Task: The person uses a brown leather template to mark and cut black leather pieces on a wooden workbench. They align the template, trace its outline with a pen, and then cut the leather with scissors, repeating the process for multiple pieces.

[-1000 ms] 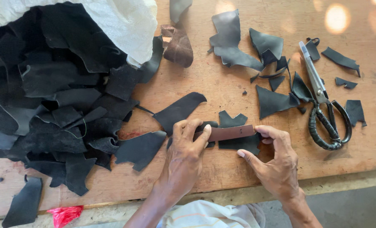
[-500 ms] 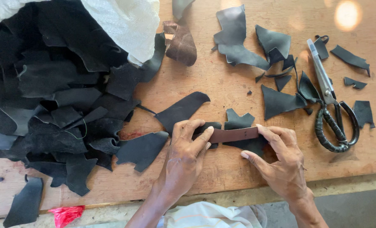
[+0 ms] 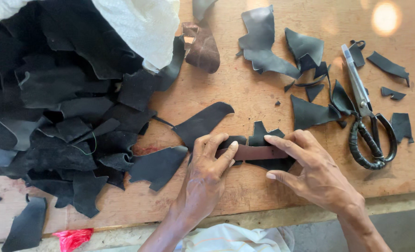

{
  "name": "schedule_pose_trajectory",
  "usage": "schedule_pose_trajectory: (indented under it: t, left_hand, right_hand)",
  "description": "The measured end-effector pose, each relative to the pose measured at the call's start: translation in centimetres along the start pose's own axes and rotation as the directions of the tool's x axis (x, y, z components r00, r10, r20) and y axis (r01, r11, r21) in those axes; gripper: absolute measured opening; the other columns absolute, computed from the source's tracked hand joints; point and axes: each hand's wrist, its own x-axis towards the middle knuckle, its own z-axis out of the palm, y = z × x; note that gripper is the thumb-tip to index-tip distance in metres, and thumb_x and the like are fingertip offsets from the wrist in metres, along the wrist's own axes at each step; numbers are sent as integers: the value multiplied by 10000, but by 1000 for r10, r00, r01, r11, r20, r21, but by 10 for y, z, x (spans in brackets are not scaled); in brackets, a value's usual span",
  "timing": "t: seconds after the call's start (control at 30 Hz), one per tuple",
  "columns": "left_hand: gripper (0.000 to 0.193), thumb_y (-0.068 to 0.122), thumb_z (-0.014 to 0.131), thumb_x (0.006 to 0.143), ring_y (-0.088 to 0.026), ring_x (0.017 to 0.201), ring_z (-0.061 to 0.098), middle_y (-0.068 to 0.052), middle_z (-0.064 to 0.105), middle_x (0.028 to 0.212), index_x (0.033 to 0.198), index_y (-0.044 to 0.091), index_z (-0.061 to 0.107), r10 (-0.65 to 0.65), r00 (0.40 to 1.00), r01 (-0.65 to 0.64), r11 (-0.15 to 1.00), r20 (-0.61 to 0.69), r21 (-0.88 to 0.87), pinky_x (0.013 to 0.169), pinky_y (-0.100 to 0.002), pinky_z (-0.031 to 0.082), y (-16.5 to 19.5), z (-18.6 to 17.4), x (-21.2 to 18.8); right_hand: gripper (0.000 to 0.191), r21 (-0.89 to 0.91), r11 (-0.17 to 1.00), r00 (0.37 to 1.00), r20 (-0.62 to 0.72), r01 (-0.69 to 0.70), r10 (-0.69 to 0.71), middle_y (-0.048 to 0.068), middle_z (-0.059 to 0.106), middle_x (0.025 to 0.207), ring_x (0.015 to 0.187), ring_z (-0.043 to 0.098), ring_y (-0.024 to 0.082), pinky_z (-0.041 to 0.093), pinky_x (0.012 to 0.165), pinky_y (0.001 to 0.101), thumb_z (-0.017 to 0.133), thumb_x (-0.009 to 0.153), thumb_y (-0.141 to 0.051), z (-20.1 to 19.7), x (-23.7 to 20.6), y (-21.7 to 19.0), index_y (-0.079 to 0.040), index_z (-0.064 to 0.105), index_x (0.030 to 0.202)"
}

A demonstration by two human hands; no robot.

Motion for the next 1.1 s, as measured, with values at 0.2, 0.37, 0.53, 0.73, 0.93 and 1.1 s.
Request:
schedule_pose_trajectory:
  t: [0.2,0.37,0.53,0.73,0.93,1.1]
  left_hand:
    - [401,-22,736,832,-361,1231,542,-176,577,1329,1233,-16,711,22,1000,-22,999,-13,42,961,-436,517,1,5,-9]
    - [388,-8,737,844,-352,1236,548,-171,589,1321,1231,-16,711,12,1000,-12,1000,-23,3,970,-433,520,0,7,-14]
    - [372,4,736,859,-348,1229,546,-171,590,1319,1230,-12,712,6,1000,-6,1000,-2,-6,965,-433,520,-3,7,-22]
    - [407,-25,739,825,-354,1227,545,-175,589,1323,1232,-17,712,19,1000,-19,1000,-5,8,954,-438,523,-3,10,-28]
    - [398,-23,743,830,-359,1233,549,-173,592,1319,1227,-18,714,17,1000,-17,1000,-21,-6,952,-436,525,-4,9,-37]
    - [379,7,738,852,-358,1243,544,-177,584,1324,1229,-20,709,24,1000,-24,1000,-7,4,975,-442,517,-6,7,-41]
  right_hand:
    - [691,-8,990,978,-156,138,-138,119,593,1094,983,660,279,550,822,412,898,626,-306,8,-1,-11,-162,662,1260]
    - [701,-47,991,982,-138,124,-130,106,619,1016,906,684,273,552,791,412,893,643,-288,18,-5,-14,-156,641,1284]
    - [697,-64,993,978,-176,99,-109,115,607,945,856,656,283,541,763,412,883,660,-255,30,-11,-15,-155,645,1308]
    - [692,-32,956,939,-179,292,-293,129,570,1115,918,647,262,550,821,375,905,630,-292,29,-12,0,-150,674,1266]
    - [595,-87,947,919,-230,309,-321,99,582,1055,866,653,241,559,776,368,912,637,-297,45,-14,-1,-148,738,1186]
    - [555,-182,951,909,-293,251,-297,103,621,973,827,656,258,550,696,376,893,674,-295,56,-23,-13,-91,733,1165]
